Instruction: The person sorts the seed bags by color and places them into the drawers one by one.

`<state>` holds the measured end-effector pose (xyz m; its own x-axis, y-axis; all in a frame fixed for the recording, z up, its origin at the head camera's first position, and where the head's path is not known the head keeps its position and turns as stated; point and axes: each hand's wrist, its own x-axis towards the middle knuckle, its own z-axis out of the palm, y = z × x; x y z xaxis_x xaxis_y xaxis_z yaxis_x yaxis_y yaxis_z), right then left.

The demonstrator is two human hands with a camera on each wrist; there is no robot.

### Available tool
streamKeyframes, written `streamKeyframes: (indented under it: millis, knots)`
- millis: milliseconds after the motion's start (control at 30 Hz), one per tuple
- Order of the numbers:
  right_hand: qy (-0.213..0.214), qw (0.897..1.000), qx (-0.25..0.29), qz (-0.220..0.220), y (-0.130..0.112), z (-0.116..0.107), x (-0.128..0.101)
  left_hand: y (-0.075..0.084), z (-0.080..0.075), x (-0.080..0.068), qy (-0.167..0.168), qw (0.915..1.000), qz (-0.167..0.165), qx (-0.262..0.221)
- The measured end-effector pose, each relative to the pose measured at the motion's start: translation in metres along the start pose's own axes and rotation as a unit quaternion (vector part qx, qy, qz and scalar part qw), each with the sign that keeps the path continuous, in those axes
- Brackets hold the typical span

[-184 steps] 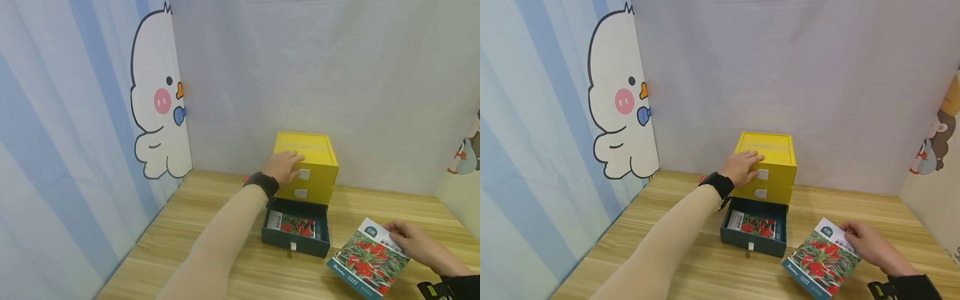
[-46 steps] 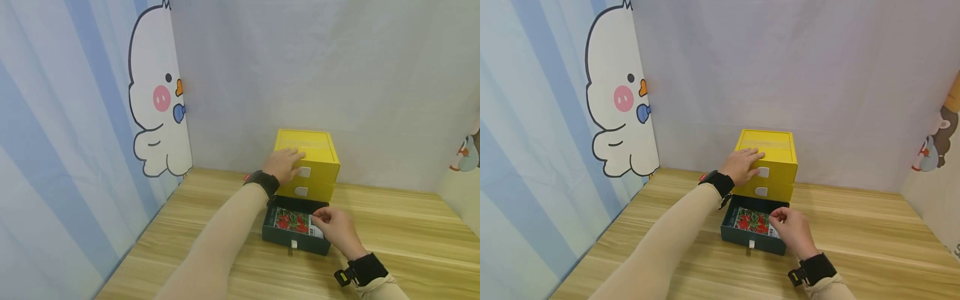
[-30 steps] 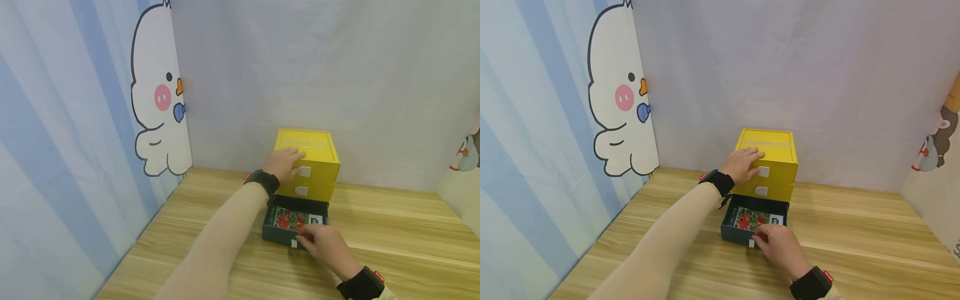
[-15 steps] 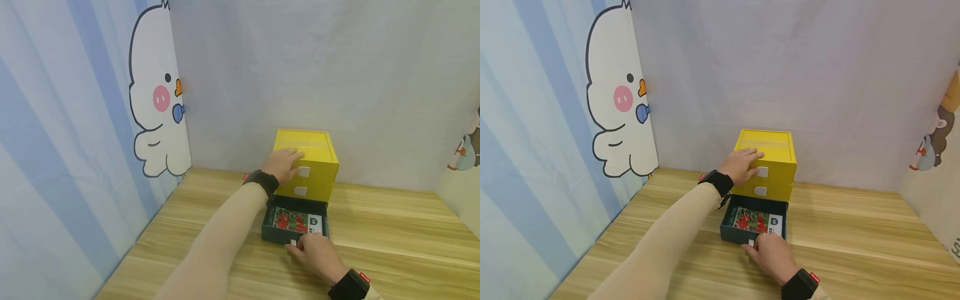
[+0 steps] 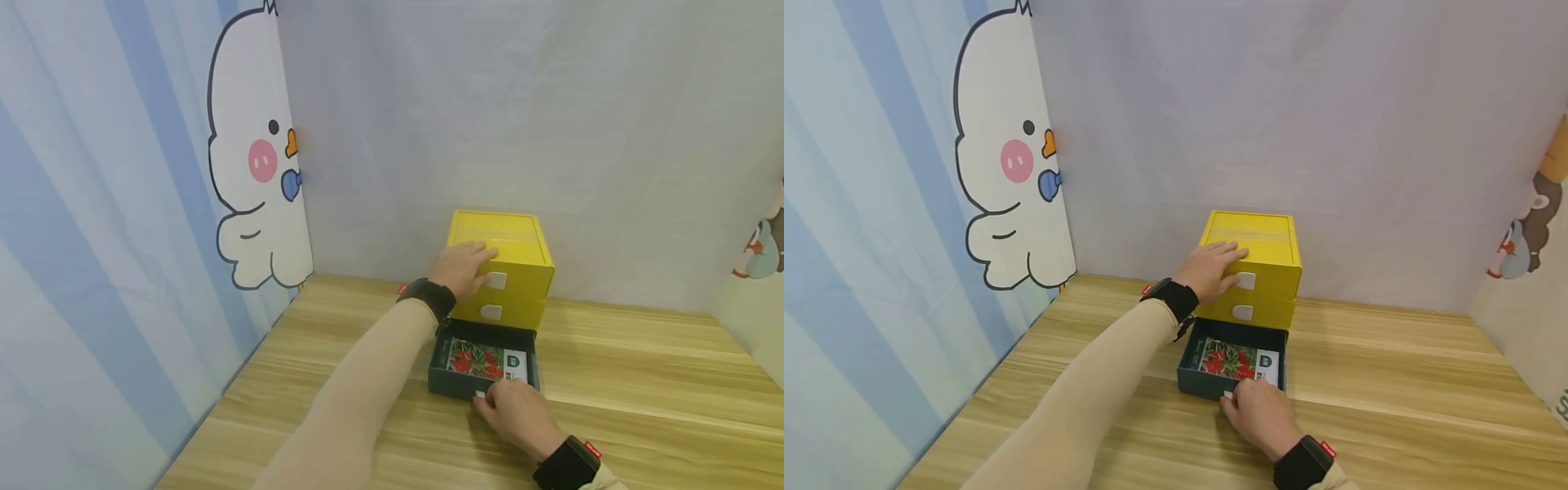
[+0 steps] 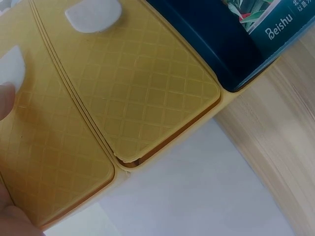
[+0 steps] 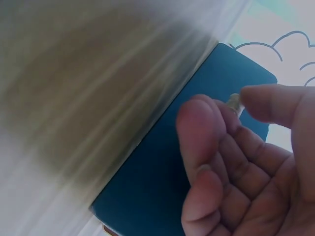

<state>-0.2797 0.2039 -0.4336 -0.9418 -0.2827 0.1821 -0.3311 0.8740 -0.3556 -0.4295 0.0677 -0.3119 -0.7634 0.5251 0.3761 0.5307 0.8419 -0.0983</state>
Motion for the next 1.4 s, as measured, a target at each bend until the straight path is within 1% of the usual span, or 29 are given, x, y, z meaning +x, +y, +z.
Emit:
streamKeyframes:
  millis: [167,467,767,1000,1100,1400]
  knots:
    - [-0.002,1.0,-0.002,0.01,0.001,0.0,0.001,-0.001,0.002,0.001,0.002,1.0,0.003,0.002]
    - [-0.008,0.999,-0.018,0.028,0.006,-0.005,0.009,-0.001,0.0,0.0,0.008,0.9999,0.005,0.012]
    - [0.008,1.0,-0.015,0.011,0.013,-0.01,0.016,-0.001,0.0,-0.001,0.011,0.9997,0.011,0.019]
    - [-0.008,1.0,-0.009,0.016,0.019,-0.012,0.025,0.0,-0.004,-0.004,-0.006,0.9999,0.005,0.014]
    - [-0.009,1.0,-0.005,0.016,0.02,-0.013,0.029,0.0,-0.005,-0.004,-0.009,0.9999,0.004,0.013]
    - [-0.013,1.0,-0.002,0.016,0.021,-0.015,0.037,-0.003,0.0,-0.002,-0.001,1.0,0.005,0.008]
